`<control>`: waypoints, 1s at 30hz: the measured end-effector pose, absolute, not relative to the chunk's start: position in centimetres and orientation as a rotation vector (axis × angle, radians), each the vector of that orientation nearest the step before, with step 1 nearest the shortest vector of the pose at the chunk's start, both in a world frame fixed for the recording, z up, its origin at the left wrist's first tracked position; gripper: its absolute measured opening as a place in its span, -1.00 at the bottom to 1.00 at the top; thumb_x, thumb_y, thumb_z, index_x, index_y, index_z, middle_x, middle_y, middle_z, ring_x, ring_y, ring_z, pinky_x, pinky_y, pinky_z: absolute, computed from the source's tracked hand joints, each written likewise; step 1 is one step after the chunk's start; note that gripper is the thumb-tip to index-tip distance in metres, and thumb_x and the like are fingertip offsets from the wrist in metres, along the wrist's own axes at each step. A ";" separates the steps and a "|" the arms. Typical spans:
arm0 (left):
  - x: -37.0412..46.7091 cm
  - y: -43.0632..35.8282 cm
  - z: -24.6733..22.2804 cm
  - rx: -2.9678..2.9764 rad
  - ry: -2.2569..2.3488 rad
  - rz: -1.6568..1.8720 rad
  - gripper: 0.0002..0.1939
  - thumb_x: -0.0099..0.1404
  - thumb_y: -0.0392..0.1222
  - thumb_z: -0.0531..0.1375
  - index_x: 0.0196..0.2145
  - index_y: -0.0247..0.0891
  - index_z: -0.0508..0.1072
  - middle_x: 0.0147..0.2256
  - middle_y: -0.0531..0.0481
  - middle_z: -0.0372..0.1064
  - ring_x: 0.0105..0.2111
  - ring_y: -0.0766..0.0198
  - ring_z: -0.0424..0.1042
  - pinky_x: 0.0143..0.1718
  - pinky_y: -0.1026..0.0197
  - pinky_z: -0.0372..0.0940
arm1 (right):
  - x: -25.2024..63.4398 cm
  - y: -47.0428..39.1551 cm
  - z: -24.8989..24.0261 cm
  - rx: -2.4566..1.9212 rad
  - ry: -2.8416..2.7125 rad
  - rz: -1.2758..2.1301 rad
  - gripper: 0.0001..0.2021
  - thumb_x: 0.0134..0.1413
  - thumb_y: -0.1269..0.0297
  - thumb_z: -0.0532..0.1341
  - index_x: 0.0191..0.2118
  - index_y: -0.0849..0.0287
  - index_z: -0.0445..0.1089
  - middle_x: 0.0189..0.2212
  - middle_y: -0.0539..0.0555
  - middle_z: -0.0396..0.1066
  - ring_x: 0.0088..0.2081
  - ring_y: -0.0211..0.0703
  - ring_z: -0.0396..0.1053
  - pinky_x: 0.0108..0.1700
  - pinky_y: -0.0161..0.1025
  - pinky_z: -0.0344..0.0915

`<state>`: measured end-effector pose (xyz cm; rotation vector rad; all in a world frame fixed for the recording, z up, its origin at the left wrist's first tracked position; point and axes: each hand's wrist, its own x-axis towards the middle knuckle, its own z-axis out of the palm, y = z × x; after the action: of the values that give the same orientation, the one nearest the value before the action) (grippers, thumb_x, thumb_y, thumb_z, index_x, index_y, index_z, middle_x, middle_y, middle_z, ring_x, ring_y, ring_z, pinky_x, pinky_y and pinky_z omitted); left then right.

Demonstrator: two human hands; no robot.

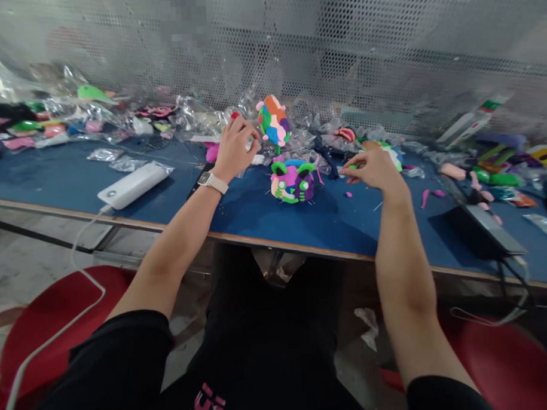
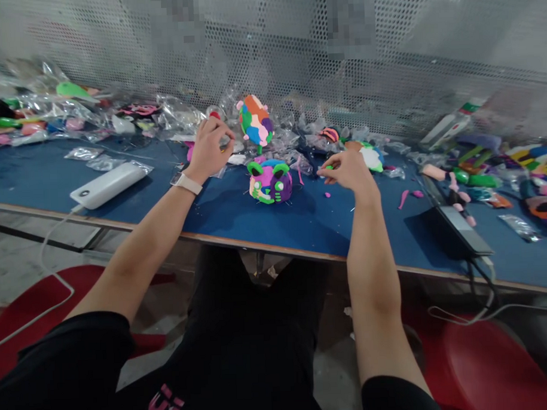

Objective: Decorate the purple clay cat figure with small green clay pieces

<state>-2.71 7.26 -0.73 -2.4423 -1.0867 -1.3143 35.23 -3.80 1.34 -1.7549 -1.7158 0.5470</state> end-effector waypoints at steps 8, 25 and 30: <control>-2.9 7.1 -0.5 -2.436 -1.082 -1.326 -0.92 0.41 -0.33 0.18 -0.18 -0.22 0.47 -0.08 -0.20 0.44 0.10 -0.04 0.42 0.24 -0.21 0.31 | 35.1 -3.0 0.8 -1.827 -1.765 0.640 -0.57 0.32 -0.08 0.31 -0.45 0.15 0.52 -0.56 0.10 0.55 -0.60 -0.13 0.50 -0.49 -0.16 0.47; 2.2 -0.5 0.4 -2.470 -0.800 -1.408 -0.71 0.46 0.09 0.20 -0.07 -0.17 0.48 -0.08 -0.13 0.52 0.03 -0.04 0.43 0.16 -0.20 0.26 | 28.0 -4.0 0.6 -0.899 -1.791 0.180 -0.81 0.13 0.10 0.49 -0.16 0.00 0.64 -0.26 0.03 0.64 -0.30 -0.11 0.46 -0.16 -0.07 0.46; 4.4 -2.6 -0.4 -2.673 -0.652 -1.578 -0.54 0.45 0.30 0.19 -0.16 -0.20 0.50 -0.20 -0.08 0.53 -0.12 0.08 0.43 -0.01 -0.04 0.36 | 25.0 -5.5 0.5 -0.728 -1.818 0.298 -0.83 0.14 0.04 0.48 -0.16 -0.12 0.66 -0.28 -0.01 0.62 -0.11 -0.06 0.53 0.00 -0.03 0.53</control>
<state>4.42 -2.63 -0.42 -2.6729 -0.6522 -1.5780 24.95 -5.46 0.50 -0.7275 -1.8181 0.2982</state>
